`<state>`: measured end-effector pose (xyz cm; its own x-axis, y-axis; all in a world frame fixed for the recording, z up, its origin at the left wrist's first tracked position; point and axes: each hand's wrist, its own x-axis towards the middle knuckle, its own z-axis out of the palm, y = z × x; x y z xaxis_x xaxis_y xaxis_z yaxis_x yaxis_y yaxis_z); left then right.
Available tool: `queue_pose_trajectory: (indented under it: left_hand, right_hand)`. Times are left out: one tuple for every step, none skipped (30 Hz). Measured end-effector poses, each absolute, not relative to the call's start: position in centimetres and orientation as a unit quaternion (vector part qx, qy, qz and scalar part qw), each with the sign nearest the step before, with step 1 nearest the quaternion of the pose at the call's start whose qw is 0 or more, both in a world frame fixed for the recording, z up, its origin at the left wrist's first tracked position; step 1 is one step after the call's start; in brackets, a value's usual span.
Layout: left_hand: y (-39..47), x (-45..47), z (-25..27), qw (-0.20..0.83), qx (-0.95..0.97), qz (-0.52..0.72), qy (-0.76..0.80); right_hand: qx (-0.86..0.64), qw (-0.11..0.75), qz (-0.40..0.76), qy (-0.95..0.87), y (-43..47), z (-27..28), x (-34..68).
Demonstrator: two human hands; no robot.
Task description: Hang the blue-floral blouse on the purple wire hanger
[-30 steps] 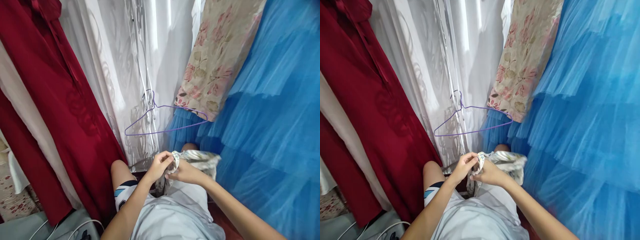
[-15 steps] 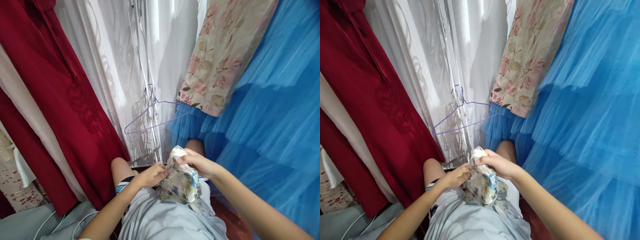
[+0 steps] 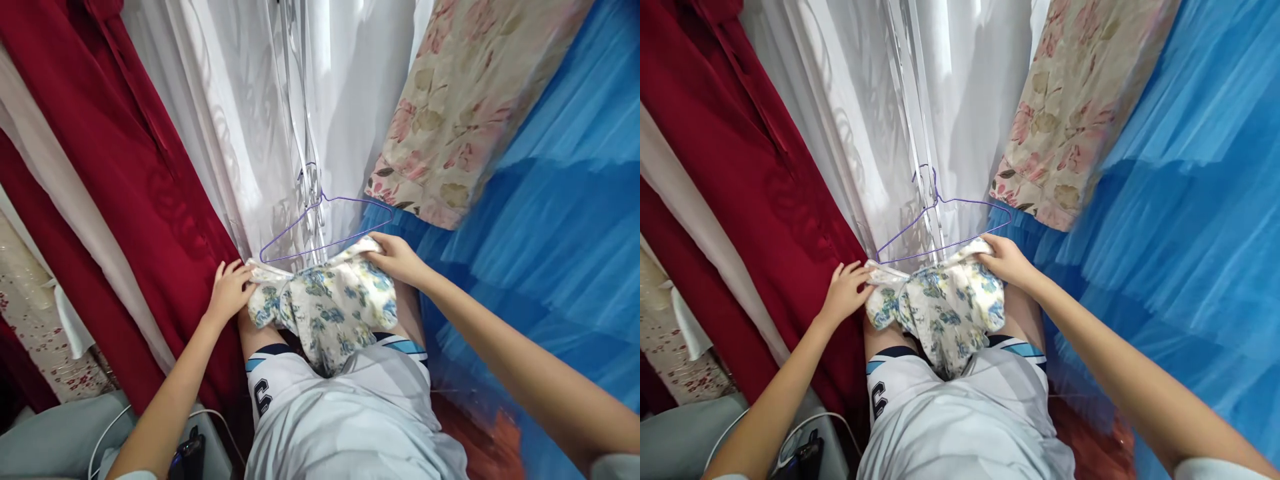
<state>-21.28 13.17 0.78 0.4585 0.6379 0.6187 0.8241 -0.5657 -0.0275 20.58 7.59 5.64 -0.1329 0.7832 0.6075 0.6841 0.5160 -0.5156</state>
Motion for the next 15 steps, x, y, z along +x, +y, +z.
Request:
queue_pose_trajectory:
  left_hand:
    - [13.3,-21.6,1.8,0.189,-0.829,-0.292,-0.439]
    - [13.5,-21.8,2.8,0.207,-0.822,-0.299,-0.440]
    - [13.7,-21.9,3.7,0.219,-0.816,-0.305,-0.439]
    - [13.9,-21.7,4.6,0.229,-0.812,-0.313,-0.436]
    - [14.1,-21.5,5.5,0.236,-0.810,-0.322,-0.430]
    - [14.3,-21.1,6.2,0.242,-0.809,-0.331,-0.421]
    - [14.4,-20.5,6.9,0.245,-0.810,-0.341,-0.409]
    - [14.6,-19.8,7.5,0.246,-0.812,-0.351,-0.397]
    - [14.8,-18.9,8.1,0.243,-0.815,-0.360,-0.383]
    - [15.0,-17.9,8.5,0.234,-0.820,-0.369,-0.370]
    - [15.2,-16.8,8.9,0.219,-0.824,-0.378,-0.360]
    - [15.5,-15.6,9.3,0.196,-0.828,-0.387,-0.356]
    - [15.8,-14.4,9.5,0.171,-0.828,-0.399,-0.356]
    - [16.1,-13.3,9.7,0.148,-0.824,-0.412,-0.359]
    - [16.5,-12.3,9.7,0.130,-0.817,-0.429,-0.363]
  right_hand:
    - [-0.506,0.433,0.011,-0.746,9.1,5.6,20.4]
    - [-0.529,0.414,-0.028,-0.740,10.4,5.5,20.2]
    - [-0.556,0.389,-0.056,-0.732,11.5,5.4,20.0]
    - [-0.581,0.361,-0.074,-0.726,12.3,5.4,19.9]
    - [-0.601,0.332,-0.083,-0.722,12.8,5.2,19.8]
    - [-0.614,0.309,-0.087,-0.722,13.2,5.0,19.6]
    - [-0.619,0.295,-0.087,-0.723,13.2,4.7,19.4]
    - [-0.619,0.291,-0.087,-0.724,13.1,4.4,19.1]
    - [-0.616,0.292,-0.086,-0.726,12.8,4.1,18.7]
    - [-0.612,0.292,-0.086,-0.730,12.4,3.7,18.2]
    - [-0.607,0.292,-0.084,-0.735,12.0,3.4,17.7]
    - [-0.600,0.293,-0.083,-0.740,11.6,3.1,17.2]
    - [-0.595,0.291,-0.081,-0.745,11.1,2.9,16.9]
    - [-0.588,0.292,-0.078,-0.750,10.7,2.7,16.7]
    - [-0.580,0.303,-0.074,-0.753,10.3,2.6,16.8]
